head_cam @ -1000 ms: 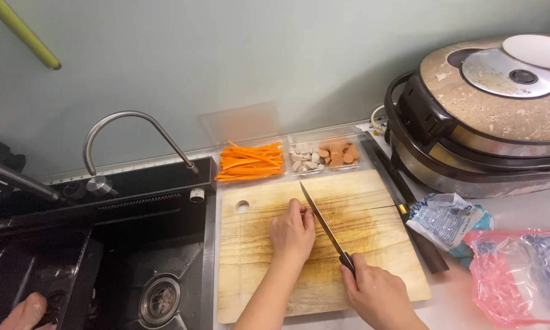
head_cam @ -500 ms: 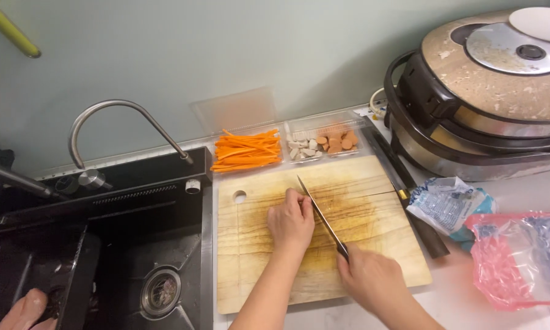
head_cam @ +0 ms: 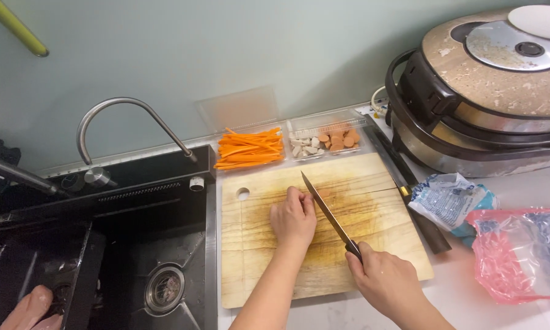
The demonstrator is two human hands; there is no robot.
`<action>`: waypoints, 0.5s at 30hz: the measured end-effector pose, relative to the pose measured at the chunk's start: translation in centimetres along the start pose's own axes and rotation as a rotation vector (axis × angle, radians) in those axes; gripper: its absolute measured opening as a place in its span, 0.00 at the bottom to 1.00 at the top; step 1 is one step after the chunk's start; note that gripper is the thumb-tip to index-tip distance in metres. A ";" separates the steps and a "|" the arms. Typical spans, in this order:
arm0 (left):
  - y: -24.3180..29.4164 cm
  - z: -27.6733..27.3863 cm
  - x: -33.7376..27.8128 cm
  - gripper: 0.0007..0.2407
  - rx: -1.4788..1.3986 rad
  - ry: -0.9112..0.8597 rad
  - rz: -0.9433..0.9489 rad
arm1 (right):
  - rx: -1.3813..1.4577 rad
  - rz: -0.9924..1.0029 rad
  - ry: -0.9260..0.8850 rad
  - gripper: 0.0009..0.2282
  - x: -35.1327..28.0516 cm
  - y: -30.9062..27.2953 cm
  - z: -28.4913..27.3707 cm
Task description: Slicing sausages and fish balls on a wooden cutting board to prepare ingredients.
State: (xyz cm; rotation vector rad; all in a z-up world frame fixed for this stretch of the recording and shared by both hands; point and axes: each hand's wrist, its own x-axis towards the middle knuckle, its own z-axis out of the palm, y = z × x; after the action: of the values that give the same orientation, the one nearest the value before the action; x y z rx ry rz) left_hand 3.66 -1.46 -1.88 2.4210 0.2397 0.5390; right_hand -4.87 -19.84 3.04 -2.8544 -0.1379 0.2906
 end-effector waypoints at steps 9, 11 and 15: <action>0.4 -0.6 -0.1 0.07 -0.008 -0.021 0.021 | -0.023 -0.053 0.007 0.16 3.5 -1.8 1.2; 0.4 -0.5 -0.3 0.07 -0.008 -0.016 0.023 | -0.046 -0.083 0.022 0.16 3.5 -1.3 2.1; 0.5 -0.7 0.0 0.08 -0.032 -0.007 0.007 | -0.034 -0.018 -0.039 0.16 0.2 0.6 1.8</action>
State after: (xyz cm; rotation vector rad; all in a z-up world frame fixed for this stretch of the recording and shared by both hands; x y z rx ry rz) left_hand 3.32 -1.45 -1.06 2.3935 0.2186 0.5332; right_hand -5.05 -19.96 1.19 -2.8805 -0.1772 0.3434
